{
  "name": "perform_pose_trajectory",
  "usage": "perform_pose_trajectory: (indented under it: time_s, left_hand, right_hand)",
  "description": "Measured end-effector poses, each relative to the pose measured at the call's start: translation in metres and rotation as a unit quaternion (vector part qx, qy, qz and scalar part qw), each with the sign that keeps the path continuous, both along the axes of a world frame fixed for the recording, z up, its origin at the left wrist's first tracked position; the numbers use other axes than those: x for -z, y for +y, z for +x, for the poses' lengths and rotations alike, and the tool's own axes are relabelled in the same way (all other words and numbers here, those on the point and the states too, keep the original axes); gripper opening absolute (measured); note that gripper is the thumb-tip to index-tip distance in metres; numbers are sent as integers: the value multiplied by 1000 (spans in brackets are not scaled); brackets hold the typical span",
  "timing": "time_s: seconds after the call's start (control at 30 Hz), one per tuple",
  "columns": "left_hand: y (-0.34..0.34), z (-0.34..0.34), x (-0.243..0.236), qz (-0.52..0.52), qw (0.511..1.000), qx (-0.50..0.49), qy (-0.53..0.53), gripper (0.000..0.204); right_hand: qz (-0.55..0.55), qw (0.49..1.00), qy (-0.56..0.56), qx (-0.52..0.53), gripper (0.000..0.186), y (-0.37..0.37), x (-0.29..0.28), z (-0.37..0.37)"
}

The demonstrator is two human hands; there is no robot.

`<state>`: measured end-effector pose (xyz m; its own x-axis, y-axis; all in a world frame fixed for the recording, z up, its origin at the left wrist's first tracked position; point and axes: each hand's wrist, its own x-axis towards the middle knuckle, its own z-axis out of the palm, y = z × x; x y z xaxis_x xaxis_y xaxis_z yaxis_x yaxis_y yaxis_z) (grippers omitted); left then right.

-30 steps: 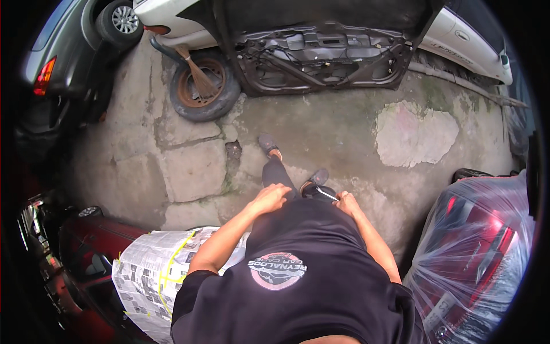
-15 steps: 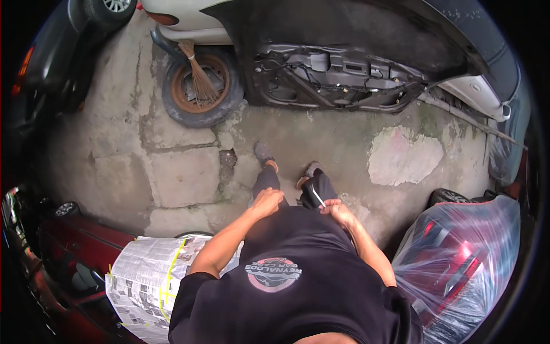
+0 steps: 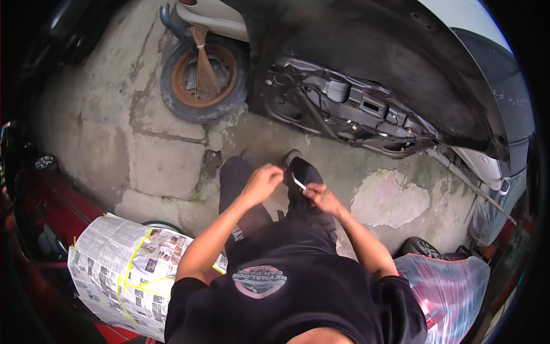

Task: The person works on the wiring and interior mechanism of a car rear door, using a wrench to loosen or tighten components and arranging wires inside the door frame.

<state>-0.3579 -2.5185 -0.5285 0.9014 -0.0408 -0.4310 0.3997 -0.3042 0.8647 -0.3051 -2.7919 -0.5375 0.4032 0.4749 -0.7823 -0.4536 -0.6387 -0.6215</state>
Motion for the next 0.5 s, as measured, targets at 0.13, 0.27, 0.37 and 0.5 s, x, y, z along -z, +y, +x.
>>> perform_pose_trajectory:
  time_s: [0.13,0.27,0.37,0.5]
  left_hand:
    - [18,125,83,-188,942,-276,-37,31]
    - [36,228,183,-380,833,-402,-16,42]
    - [54,266,240,-468,764,-442,-29,44]
    - [58,290,287,-605,690,-390,-80,36]
  right_hand:
    - [26,982,-180,39,26,49,73,130]
    - [52,936,-335,98,28,105,153,228]
    - [109,910,-368,160,28,158,169,256]
    - [155,867,-432,193,26,178,223,272]
